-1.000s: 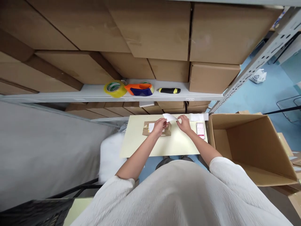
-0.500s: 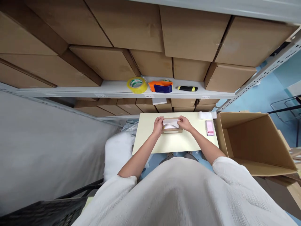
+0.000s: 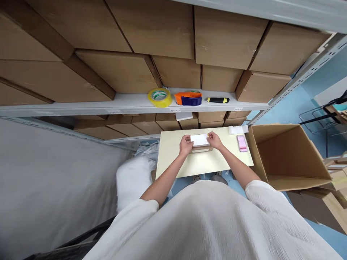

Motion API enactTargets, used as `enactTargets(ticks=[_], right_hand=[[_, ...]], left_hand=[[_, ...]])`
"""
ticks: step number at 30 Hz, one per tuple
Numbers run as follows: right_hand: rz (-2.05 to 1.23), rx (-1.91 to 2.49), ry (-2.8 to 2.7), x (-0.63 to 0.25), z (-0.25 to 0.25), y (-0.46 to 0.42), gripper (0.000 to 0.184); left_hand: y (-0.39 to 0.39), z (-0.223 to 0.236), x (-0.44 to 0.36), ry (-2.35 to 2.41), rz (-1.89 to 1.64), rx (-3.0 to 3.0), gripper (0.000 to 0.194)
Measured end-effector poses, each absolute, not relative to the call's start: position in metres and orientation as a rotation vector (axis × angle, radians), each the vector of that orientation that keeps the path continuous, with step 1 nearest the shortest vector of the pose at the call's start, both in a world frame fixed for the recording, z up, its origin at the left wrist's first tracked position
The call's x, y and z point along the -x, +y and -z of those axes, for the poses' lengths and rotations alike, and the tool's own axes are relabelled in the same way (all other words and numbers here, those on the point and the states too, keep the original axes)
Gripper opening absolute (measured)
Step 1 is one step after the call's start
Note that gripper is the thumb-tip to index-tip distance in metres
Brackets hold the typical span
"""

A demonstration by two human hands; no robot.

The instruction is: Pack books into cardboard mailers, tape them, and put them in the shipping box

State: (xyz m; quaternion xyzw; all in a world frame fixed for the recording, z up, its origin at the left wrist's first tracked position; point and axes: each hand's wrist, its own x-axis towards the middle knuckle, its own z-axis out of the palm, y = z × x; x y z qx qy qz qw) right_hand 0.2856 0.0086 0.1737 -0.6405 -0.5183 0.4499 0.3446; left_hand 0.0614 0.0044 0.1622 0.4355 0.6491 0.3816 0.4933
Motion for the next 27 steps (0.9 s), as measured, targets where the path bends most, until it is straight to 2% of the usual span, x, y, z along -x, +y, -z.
enactTargets(ticks=[6,11,15,27], right_hand=[[-0.987,1.848,-1.405,-0.283,-0.158,0.007,0.019],[-0.820,1.874,-1.525,-0.281,-0.143,0.006,0.035],[-0.724,1.886,-1.625,-0.279,-0.132,0.004,0.044],[-0.649,1.956,-1.799,-0.274,-0.126,0.000,0.046]], left_hand=[[0.007,-0.151,-0.062,1.598,-0.889,-1.250,0.050],[0.011,-0.139,-0.062,1.603,-0.831,-1.399,0.060],[0.010,-0.131,-0.061,1.610,-0.775,-1.523,0.058],[0.013,-0.127,-0.061,1.651,-0.606,-1.749,0.052]])
